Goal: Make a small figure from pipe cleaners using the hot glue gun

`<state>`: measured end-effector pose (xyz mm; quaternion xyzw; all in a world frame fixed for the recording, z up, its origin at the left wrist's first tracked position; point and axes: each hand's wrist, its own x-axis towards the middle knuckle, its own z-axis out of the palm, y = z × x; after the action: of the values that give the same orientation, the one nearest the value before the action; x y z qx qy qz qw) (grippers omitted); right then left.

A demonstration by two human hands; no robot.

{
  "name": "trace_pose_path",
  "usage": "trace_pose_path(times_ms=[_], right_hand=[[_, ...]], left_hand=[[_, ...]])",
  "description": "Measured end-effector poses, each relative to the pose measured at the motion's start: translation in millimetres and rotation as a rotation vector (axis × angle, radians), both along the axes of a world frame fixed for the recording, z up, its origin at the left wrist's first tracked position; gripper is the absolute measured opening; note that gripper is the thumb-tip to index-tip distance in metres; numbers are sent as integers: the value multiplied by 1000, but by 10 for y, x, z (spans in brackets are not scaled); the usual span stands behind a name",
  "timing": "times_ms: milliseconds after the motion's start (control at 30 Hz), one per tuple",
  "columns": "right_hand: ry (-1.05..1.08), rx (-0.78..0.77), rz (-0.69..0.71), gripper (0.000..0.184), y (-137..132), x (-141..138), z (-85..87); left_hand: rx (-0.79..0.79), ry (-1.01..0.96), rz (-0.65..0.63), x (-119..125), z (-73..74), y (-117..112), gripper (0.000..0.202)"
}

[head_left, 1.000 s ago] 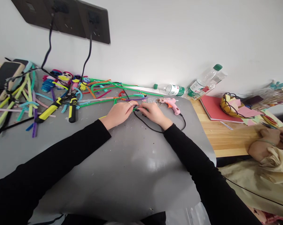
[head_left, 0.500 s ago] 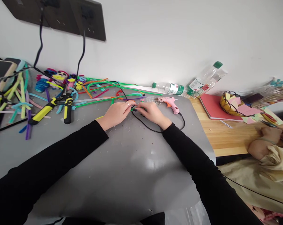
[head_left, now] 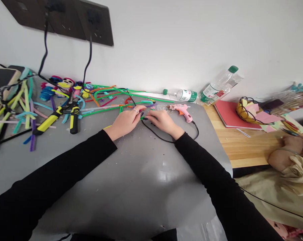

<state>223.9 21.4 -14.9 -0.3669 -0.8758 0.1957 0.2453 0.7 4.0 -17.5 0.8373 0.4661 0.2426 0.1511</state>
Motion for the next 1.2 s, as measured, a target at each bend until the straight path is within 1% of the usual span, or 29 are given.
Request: trace_pose_path(times_ms=[233, 467, 667, 900, 1033, 1200], right_hand=[[-14, 7, -2, 34, -1, 6, 6], [19, -7, -2, 33, -38, -13, 50], [32, -23, -9, 38, -37, -16, 60], [37, -33, -3, 35, -36, -12, 66], [43, -30, 2, 35, -39, -14, 68], [23, -1, -1, 35, -34, -10, 64]], left_hand=[[4, -12, -4, -9, -13, -1, 43], [20, -13, -11, -14, -39, 16, 43], [31, 12, -11, -13, -32, 6, 46], [38, 2, -20, -7, -20, 1, 45], [74, 24, -24, -4, -59, 6, 44], [95, 57, -58, -16, -127, 30, 43]])
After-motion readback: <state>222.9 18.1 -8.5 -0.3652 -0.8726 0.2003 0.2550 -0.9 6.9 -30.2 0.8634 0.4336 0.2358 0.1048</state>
